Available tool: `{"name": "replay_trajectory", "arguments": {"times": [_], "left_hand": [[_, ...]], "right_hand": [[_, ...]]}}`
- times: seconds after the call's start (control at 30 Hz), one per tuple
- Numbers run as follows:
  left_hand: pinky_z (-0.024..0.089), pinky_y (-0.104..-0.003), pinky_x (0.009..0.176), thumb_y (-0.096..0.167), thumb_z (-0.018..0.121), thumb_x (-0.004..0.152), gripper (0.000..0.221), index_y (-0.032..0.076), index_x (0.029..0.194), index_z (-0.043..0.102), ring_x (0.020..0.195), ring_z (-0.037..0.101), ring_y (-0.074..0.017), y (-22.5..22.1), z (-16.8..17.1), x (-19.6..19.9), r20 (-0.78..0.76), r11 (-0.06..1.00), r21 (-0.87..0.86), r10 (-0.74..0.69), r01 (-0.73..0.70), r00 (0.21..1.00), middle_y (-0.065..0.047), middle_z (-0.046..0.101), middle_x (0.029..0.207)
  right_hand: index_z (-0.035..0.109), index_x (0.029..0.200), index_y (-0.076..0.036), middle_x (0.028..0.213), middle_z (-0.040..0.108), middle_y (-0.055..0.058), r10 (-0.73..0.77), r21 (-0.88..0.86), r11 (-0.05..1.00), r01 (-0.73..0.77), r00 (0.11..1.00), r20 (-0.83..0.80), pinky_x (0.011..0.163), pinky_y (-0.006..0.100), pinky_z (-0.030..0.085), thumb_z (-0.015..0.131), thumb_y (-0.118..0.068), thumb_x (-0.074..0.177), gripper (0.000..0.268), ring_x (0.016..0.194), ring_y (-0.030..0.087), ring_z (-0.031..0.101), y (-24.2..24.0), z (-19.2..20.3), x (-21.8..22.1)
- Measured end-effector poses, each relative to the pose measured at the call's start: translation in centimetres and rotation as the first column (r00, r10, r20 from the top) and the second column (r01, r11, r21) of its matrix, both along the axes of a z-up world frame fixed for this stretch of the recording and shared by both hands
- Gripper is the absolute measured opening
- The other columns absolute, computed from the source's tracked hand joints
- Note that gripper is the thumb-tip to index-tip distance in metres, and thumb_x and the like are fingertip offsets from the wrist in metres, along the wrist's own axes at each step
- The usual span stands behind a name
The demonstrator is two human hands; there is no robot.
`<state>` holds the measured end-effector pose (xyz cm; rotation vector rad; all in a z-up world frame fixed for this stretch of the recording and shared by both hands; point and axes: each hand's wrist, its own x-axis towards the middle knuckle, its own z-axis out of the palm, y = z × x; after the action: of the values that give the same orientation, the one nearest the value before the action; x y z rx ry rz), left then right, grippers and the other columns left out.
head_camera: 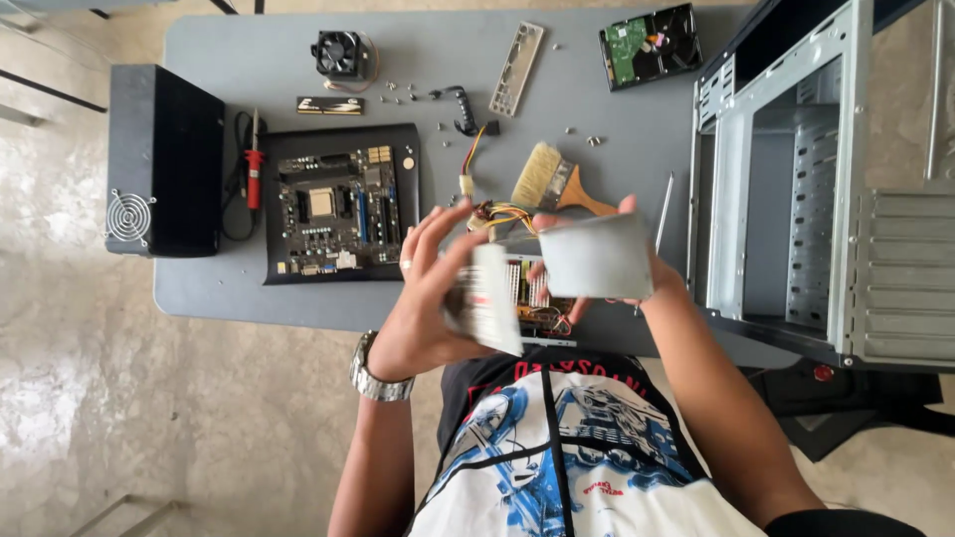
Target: Disassembling, cleaning, and reassembling a computer power supply unit using a screwdriver and a brush
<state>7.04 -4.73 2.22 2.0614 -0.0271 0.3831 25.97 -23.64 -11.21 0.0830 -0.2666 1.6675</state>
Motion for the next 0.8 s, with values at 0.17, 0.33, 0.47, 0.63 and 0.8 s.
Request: {"name": "replay_trajectory", "arguments": {"times": [0.17,0.33,0.47,0.63,0.8], "left_hand": [[-0.008,-0.060,0.114,0.007,0.084,0.060,0.104,0.027,0.150,0.036,0.146,-0.002,-0.0433,-1.2,-1.0,1.2,-0.035,0.975,0.202,0.102,-0.093,0.994,-0.020,0.007,0.159],[0.021,-0.068,0.107,-0.009,0.062,0.077,0.092,0.014,0.155,0.018,0.140,0.027,-0.0462,-0.3,-4.3,0.6,-0.154,0.903,-0.428,-0.110,0.034,0.982,-0.026,0.029,0.153],[0.039,-0.052,0.102,0.019,0.058,0.091,0.056,0.006,0.143,0.042,0.123,0.051,-0.0361,-0.9,-9.5,-0.8,-0.374,0.616,-0.712,0.074,-0.337,0.924,-0.023,0.054,0.133],[0.045,-0.054,0.094,0.047,0.050,0.094,0.066,0.003,0.142,0.043,0.115,0.056,-0.0357,-1.7,-11.3,-2.3,-0.524,0.494,-0.721,0.071,-0.486,0.849,-0.024,0.056,0.130],[0.047,-0.066,0.086,0.043,0.068,0.079,0.082,0.000,0.141,0.038,0.113,0.054,-0.0468,-0.5,-14.2,-2.4,-0.488,0.628,-0.698,-0.066,-0.344,0.871,-0.035,0.046,0.132]], "right_hand": [[0.028,0.146,-0.009,0.143,0.041,0.023,-0.548,-0.117,0.811,0.573,0.815,0.190,0.092,0.065,0.044,0.054,-0.044,0.084,0.076,0.132,0.046,0.040,-1.5,0.3,-0.6],[0.038,0.144,-0.025,0.144,0.046,0.022,-0.655,-0.385,0.575,0.722,0.688,0.313,0.109,0.068,0.030,0.047,-0.004,0.083,0.065,0.130,0.044,0.046,-4.0,-0.1,-0.6],[0.052,0.135,-0.023,0.147,0.044,0.020,-0.636,-0.489,0.532,0.691,0.708,0.309,0.104,0.065,0.038,0.050,-0.007,0.085,0.052,0.129,0.041,0.048,-5.2,-2.4,-0.8],[0.052,0.134,-0.017,0.140,0.051,0.022,-0.636,-0.577,0.430,0.694,0.687,0.352,0.102,0.063,0.042,0.054,-0.006,0.078,0.057,0.119,0.041,0.056,-4.7,-2.5,-2.7],[0.030,0.148,-0.009,0.150,0.036,0.015,-0.308,0.029,0.527,0.849,0.159,0.938,0.113,0.050,0.025,0.071,-0.019,0.082,0.078,0.137,0.029,0.035,-1.4,0.8,-4.9]]}}
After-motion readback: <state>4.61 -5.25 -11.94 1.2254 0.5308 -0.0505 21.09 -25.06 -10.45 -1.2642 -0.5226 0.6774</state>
